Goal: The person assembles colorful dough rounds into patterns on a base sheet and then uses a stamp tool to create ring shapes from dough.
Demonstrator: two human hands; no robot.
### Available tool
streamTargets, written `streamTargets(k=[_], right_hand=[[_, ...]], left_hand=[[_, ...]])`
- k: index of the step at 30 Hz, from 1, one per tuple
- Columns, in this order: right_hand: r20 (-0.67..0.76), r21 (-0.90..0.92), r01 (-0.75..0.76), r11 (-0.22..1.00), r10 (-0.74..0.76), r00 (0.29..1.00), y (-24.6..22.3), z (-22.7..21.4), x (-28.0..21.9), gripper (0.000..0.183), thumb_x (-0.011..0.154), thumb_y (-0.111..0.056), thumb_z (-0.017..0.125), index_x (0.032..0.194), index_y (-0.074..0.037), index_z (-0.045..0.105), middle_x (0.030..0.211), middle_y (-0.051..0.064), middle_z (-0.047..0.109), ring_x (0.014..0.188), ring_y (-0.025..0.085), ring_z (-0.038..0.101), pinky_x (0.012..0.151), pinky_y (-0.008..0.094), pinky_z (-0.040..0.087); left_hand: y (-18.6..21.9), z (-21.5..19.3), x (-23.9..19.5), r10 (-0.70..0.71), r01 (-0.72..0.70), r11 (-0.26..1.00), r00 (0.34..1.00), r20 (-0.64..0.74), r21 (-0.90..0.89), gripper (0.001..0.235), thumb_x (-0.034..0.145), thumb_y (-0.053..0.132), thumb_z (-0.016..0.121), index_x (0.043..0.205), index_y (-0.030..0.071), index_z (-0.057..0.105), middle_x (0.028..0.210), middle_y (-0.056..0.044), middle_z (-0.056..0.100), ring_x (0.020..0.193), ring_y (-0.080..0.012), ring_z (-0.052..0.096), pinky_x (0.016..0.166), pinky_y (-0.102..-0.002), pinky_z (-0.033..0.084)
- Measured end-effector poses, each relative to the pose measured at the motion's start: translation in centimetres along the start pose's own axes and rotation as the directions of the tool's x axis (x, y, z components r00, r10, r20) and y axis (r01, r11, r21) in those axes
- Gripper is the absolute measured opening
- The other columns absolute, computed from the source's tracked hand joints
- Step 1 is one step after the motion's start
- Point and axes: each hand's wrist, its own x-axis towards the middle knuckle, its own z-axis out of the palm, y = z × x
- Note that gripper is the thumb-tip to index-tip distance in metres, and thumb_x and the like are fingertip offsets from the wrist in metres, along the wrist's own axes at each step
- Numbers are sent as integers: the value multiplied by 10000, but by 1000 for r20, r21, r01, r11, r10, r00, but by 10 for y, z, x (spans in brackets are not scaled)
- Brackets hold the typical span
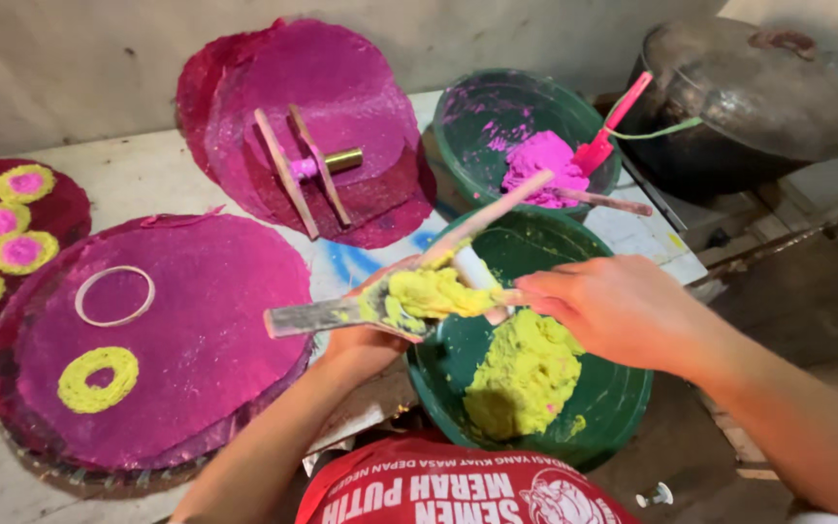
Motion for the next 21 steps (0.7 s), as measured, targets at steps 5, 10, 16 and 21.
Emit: streamTargets(k=[5, 10, 16, 21], right_hand=[[113, -117, -64, 991, 77, 991, -26, -23, 14, 355, 928, -366, 545, 1240, -333, 711, 1098, -10, 757, 859, 327, 711, 702, 489, 547], [202, -484, 114, 868, -17, 979, -37, -17, 30, 366, 910, -248, 551, 1265, -231, 641, 985, 54, 697, 804, 303, 711, 635, 457, 551], [-10, -816, 333, 472, -589, 808, -57, 32, 50, 251, 790, -207, 629, 998, -69, 604, 820, 55, 622, 628, 197, 636, 519, 330, 514], [-127, -756, 216, 618, -463, 877, -34, -13, 30, 379, 772, -190, 646, 1132, -71, 649, 833, 37, 624, 647, 186, 637, 530, 298, 509]], left_hand=[[-29, 39, 14, -1, -32, 868, 998, -66, -496, 668, 871, 304, 711, 1468, 76, 515, 1342, -65, 691, 1204, -185, 690, 1031, -306, 553], [-44, 53, 39, 140, -139, 979, 990, 2, 148, 770, 758, 370, 823, 1427, 96, 560, 1254, -141, 667, 1091, -282, 641, 891, -368, 534], [-56, 33, 39, 72, -63, 997, 977, 201, -53, 518, 816, 289, 718, 1305, 131, 657, 1253, -77, 711, 1120, -228, 658, 967, -356, 516], [-82, -16, 57, -95, 83, 944, 995, -22, -320, 442, 807, 212, 698, 1232, 91, 698, 1230, -54, 759, 1141, -202, 729, 1003, -327, 580]])
